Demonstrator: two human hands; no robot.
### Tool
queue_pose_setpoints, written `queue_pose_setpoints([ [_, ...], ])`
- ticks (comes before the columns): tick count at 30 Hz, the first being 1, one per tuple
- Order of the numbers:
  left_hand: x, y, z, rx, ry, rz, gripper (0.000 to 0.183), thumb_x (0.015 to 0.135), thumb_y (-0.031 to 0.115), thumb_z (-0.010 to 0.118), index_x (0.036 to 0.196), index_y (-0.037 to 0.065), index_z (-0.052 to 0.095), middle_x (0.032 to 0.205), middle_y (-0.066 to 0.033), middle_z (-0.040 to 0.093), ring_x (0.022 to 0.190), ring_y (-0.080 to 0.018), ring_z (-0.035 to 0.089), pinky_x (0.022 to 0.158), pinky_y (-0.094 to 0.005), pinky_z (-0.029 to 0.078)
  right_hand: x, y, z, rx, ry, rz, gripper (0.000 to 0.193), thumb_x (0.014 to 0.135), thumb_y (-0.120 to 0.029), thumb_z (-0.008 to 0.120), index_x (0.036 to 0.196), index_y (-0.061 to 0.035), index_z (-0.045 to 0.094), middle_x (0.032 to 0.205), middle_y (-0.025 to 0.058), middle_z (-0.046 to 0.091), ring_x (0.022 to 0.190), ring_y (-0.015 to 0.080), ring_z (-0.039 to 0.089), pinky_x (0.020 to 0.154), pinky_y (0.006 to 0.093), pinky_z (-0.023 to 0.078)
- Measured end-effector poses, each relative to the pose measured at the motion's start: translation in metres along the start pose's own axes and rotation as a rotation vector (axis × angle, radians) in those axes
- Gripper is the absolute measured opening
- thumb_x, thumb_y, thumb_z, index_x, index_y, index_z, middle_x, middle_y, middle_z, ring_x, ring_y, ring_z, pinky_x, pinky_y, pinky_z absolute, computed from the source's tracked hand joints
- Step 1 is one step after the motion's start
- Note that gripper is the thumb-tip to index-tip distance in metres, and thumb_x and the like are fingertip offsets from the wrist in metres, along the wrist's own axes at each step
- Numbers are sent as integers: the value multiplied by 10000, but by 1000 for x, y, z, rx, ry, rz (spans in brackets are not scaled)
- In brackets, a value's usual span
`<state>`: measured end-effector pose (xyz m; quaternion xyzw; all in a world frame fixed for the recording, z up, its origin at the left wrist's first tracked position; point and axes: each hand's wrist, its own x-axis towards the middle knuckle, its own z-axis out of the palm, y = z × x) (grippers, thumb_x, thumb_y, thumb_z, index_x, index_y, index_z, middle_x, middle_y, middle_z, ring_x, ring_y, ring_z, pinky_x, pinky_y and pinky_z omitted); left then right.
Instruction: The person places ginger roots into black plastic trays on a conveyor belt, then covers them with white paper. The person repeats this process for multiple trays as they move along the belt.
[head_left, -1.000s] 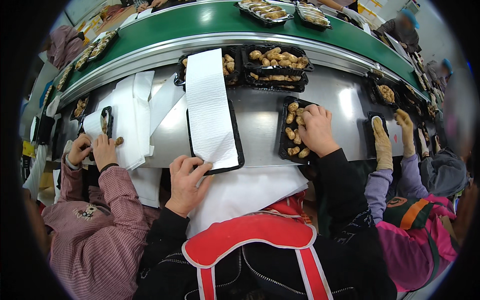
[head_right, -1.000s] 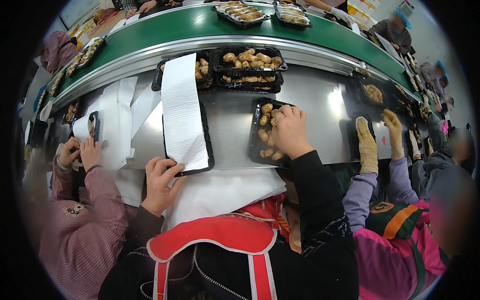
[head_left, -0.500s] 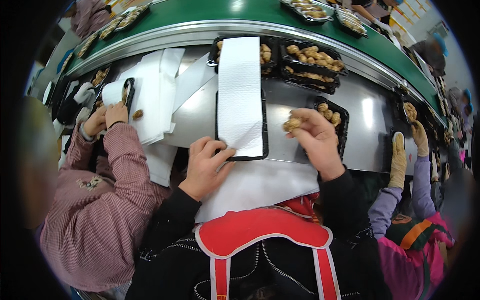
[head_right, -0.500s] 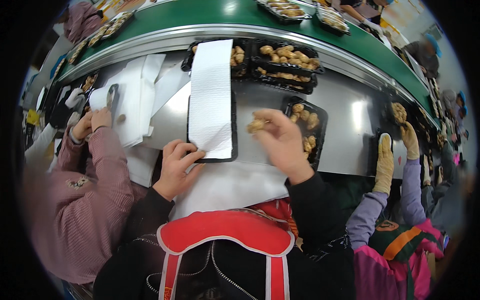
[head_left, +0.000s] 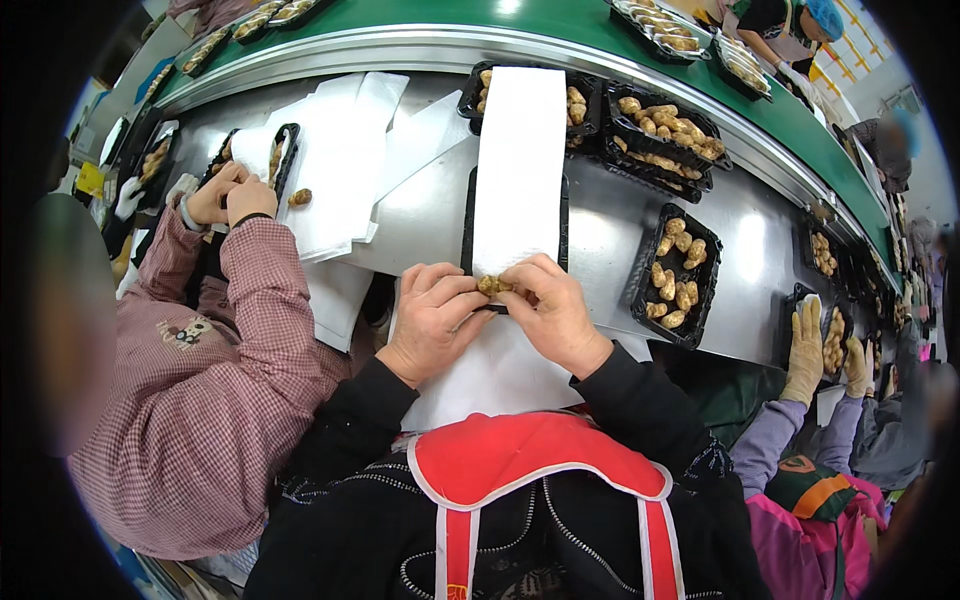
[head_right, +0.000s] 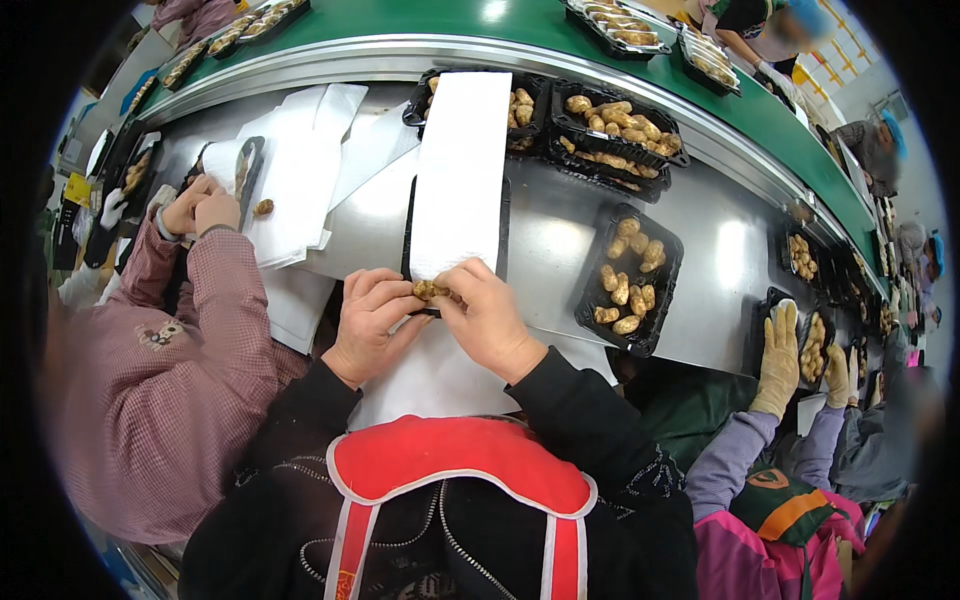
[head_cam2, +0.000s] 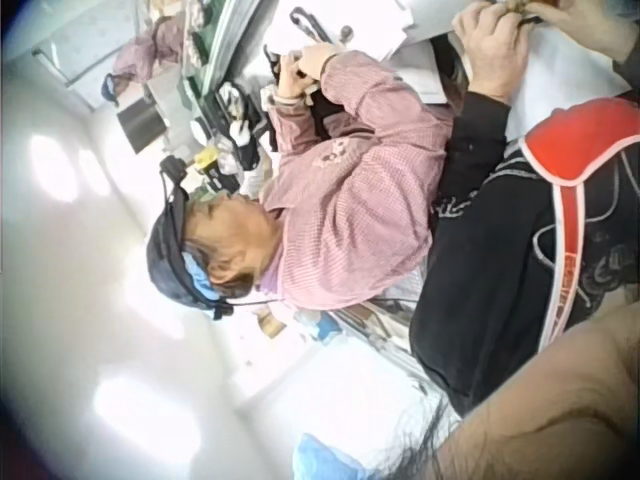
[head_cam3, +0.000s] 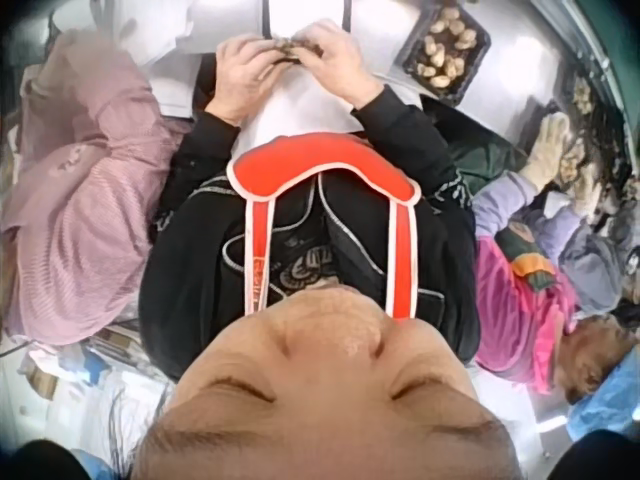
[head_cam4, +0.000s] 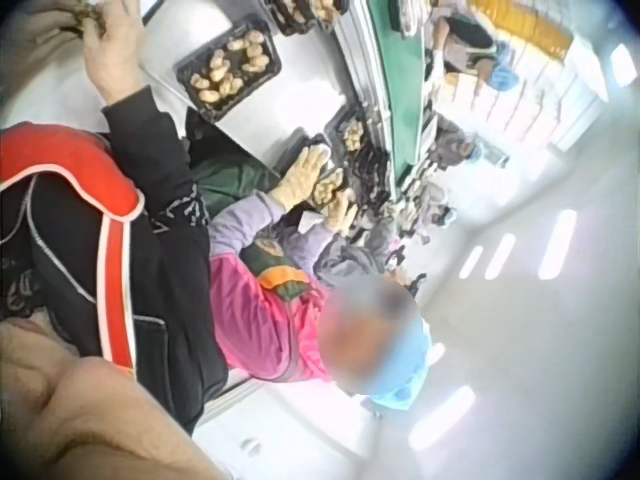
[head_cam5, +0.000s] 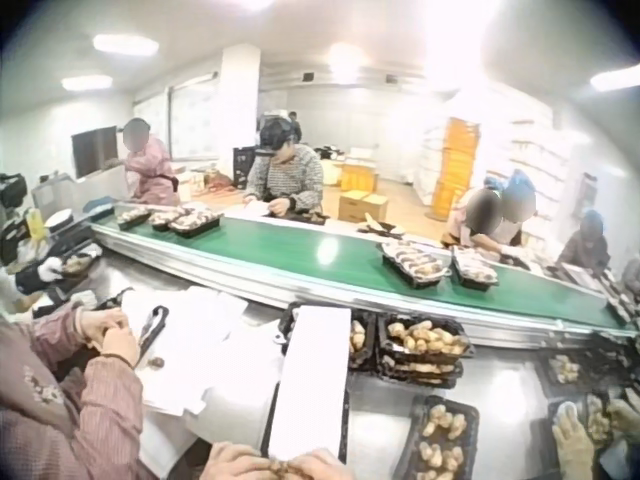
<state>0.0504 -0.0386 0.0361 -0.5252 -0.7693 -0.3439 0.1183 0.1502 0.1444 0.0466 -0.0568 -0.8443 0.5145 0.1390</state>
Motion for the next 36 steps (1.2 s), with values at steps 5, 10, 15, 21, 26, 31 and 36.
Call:
queue_pose_setpoints([
  [5, 0, 1, -2, 5, 9, -10, 303, 694, 112, 876, 956, 110, 722, 1019, -14, 697, 1026, -235, 645, 930, -410, 413, 0, 1, 0, -94, -25, -58, 180, 906, 6, 713, 1084, -8, 694, 1008, 102, 640, 827, 226, 660, 717, 314, 540],
  [10, -1, 2, 0, -13, 24, -68, 359, 684, 108, 877, 990, 109, 690, 1018, -27, 689, 1011, -234, 646, 930, -410, 408, 2, 2, -4, -151, -47, -136, 199, 894, 5, 702, 1091, -26, 693, 994, 132, 635, 856, 318, 659, 737, 371, 547],
  [15, 0, 5, -2, 23, 5, -77, 407, 681, 106, 874, 1049, 100, 700, 1041, -34, 675, 1013, -232, 635, 931, -410, 406, 4, 0, -8, -242, -118, -150, 178, 910, -27, 691, 1088, -35, 691, 993, 131, 628, 861, 344, 654, 745, 402, 546],
  [21, 1, 5, -2, 40, 3, -33, 401, 702, 119, 861, 1071, 103, 706, 1072, -24, 681, 1036, -234, 628, 941, -410, 402, 5, 2, -7, -242, -124, -148, 179, 912, -33, 688, 1091, -39, 695, 1015, 129, 635, 876, 350, 658, 753, 406, 548],
  [26, 3, 8, -7, 47, -19, -34, 402, 690, 109, 861, 1060, 93, 706, 1091, -24, 692, 1058, -242, 633, 948, -408, 404, 0, -8, -11, -128, -24, -141, 111, 896, -40, 675, 1006, -39, 677, 985, 123, 629, 883, 360, 646, 765, 431, 542],
  [31, 11, 10, -7, 29, -21, -20, 380, 705, 94, 840, 1060, 89, 702, 1085, -30, 697, 1069, -253, 633, 953, -415, 407, -2, -1, -11, -292, -33, -203, 117, 869, -32, 683, 986, -36, 678, 955, 127, 626, 900, 357, 639, 767, 437, 534],
  [36, 13, 7, 1, 25, 2, -21, 217, 798, 118, 809, 995, 95, 722, 1025, -15, 697, 1025, -241, 634, 947, -404, 411, -1, 2, -10, -273, -12, -264, 181, 848, -4, 701, 1027, -27, 694, 962, 137, 634, 898, 355, 642, 770, 428, 538],
])
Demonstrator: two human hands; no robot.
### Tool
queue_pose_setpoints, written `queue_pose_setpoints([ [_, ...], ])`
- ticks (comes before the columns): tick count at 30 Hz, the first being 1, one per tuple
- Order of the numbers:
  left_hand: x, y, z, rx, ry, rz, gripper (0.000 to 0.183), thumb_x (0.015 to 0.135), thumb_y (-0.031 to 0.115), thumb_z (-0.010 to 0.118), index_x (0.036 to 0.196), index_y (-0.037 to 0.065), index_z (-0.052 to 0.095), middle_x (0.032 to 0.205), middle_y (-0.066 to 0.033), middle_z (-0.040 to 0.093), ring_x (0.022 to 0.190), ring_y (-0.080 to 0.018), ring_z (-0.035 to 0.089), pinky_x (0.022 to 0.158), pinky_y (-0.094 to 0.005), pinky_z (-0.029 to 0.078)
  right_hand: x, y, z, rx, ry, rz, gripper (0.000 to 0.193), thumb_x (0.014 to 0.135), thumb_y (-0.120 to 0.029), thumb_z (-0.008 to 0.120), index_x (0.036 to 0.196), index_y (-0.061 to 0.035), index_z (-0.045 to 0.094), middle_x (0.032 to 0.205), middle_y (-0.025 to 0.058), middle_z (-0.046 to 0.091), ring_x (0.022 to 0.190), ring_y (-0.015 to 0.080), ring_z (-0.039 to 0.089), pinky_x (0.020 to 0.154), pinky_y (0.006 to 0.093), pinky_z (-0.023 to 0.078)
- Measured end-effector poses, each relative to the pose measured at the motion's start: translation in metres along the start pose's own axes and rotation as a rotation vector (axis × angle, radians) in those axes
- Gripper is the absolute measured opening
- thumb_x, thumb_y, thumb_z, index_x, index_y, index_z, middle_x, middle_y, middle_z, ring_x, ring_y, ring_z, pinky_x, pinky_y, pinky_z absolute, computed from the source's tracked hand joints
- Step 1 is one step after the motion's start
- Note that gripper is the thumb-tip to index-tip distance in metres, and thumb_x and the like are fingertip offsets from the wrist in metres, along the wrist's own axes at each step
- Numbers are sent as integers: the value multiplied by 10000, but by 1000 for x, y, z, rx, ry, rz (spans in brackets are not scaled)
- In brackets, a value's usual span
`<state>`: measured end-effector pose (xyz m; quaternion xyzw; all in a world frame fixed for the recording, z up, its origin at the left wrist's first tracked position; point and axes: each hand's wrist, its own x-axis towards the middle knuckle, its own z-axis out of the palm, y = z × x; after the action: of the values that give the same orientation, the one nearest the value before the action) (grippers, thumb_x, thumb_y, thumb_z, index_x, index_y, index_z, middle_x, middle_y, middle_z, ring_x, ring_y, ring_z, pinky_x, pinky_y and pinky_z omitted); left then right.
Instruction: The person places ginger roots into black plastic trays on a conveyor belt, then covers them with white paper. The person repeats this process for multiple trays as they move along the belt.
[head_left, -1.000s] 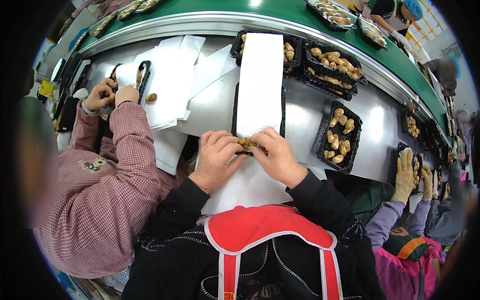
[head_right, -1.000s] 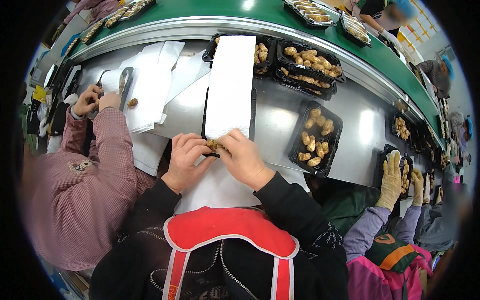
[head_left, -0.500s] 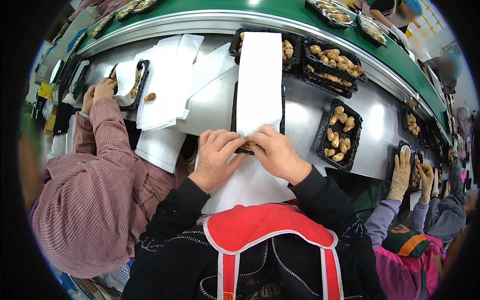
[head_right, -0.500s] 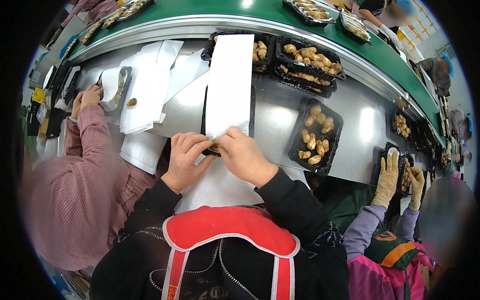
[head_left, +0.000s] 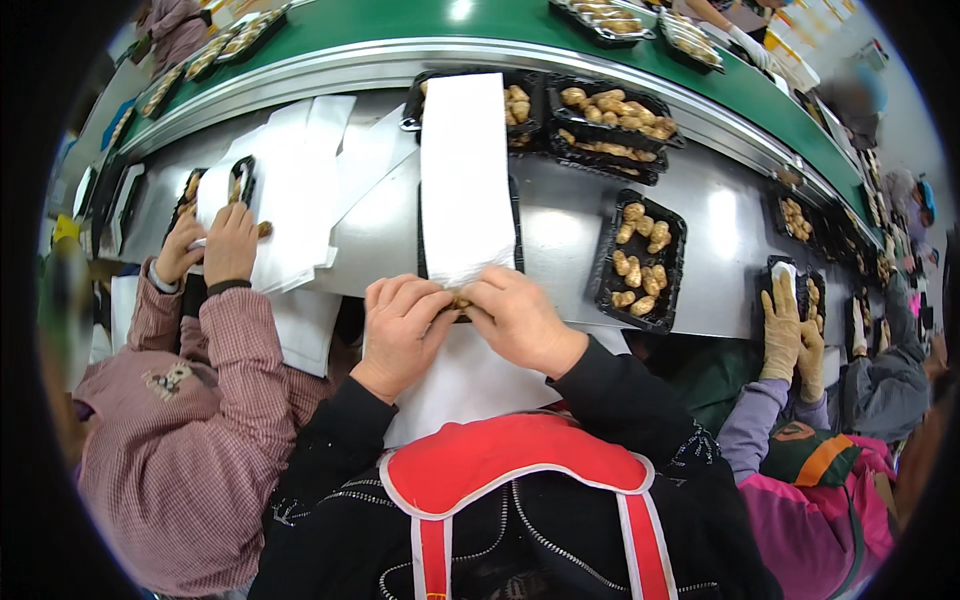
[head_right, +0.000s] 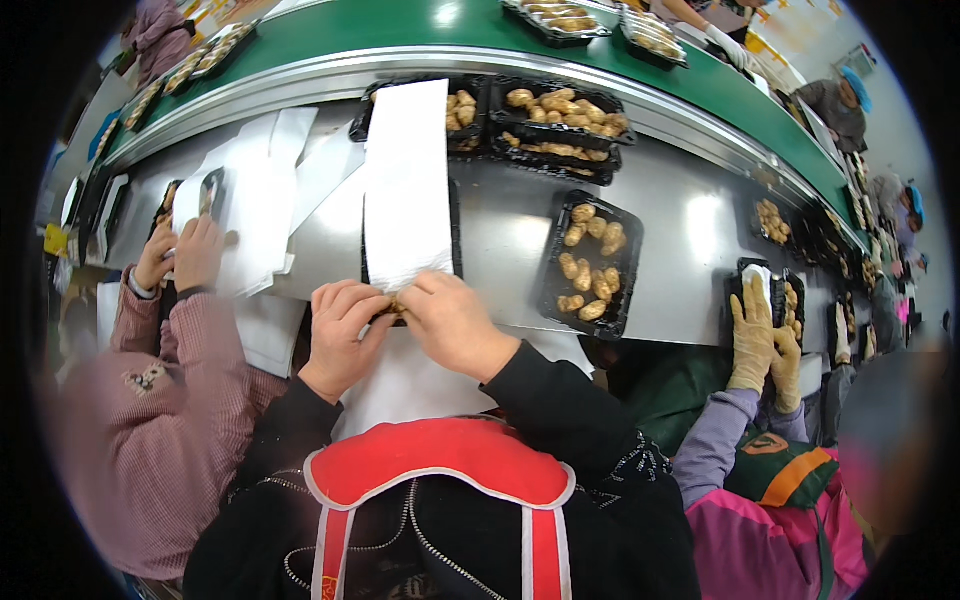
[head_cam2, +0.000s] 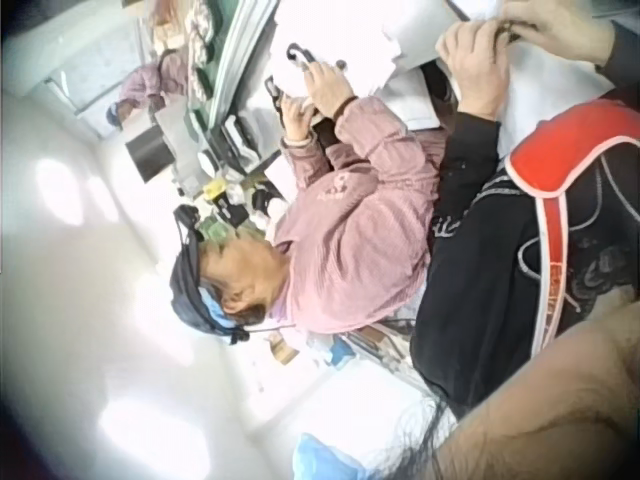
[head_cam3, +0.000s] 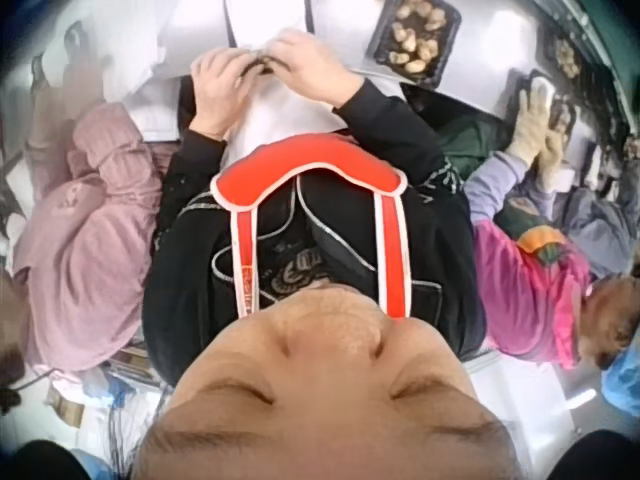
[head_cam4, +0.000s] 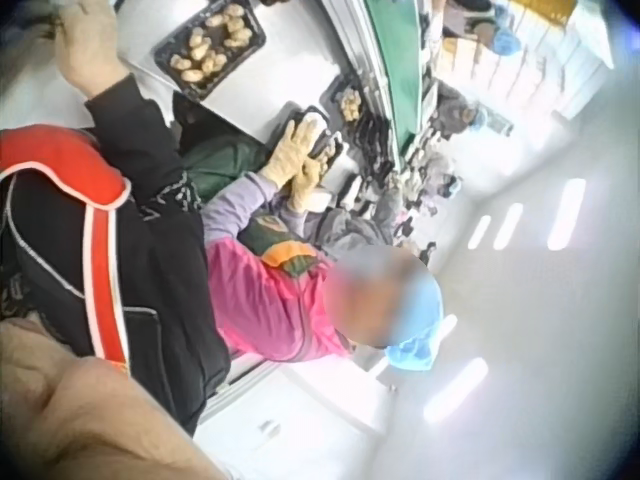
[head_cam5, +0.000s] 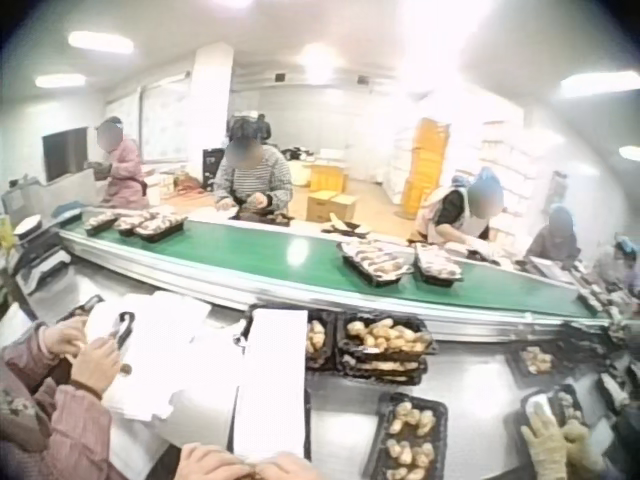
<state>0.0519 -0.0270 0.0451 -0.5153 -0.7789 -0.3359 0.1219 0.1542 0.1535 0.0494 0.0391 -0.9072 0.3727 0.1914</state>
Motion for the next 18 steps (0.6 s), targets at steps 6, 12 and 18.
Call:
queue_pose_setpoints([
  [6, 2, 0, 2, -12, 9, -23, 159, 790, 80, 807, 925, 104, 727, 964, -4, 701, 976, -231, 638, 920, -382, 423, -8, 47, -79, -266, 427, 90, 159, 803, -3, 674, 955, -52, 675, 970, 132, 663, 915, 352, 633, 805, 449, 510],
  [12, 8, 0, 3, -40, 2, -4, 176, 772, 41, 805, 918, 97, 725, 946, -12, 703, 957, -240, 644, 912, -382, 427, -47, 126, -149, -925, 313, 423, 197, 842, -147, 733, 1023, -70, 720, 1110, 89, 654, 1086, 330, 569, 940, 461, 416],
  [18, 8, -1, 0, -39, -12, -4, 182, 765, 21, 803, 912, 95, 724, 943, -18, 708, 950, -247, 647, 906, -380, 426, -46, 140, -137, -908, 275, 413, 223, 792, -131, 733, 1006, -73, 705, 1120, 83, 646, 1112, 332, 561, 968, 457, 386],
])
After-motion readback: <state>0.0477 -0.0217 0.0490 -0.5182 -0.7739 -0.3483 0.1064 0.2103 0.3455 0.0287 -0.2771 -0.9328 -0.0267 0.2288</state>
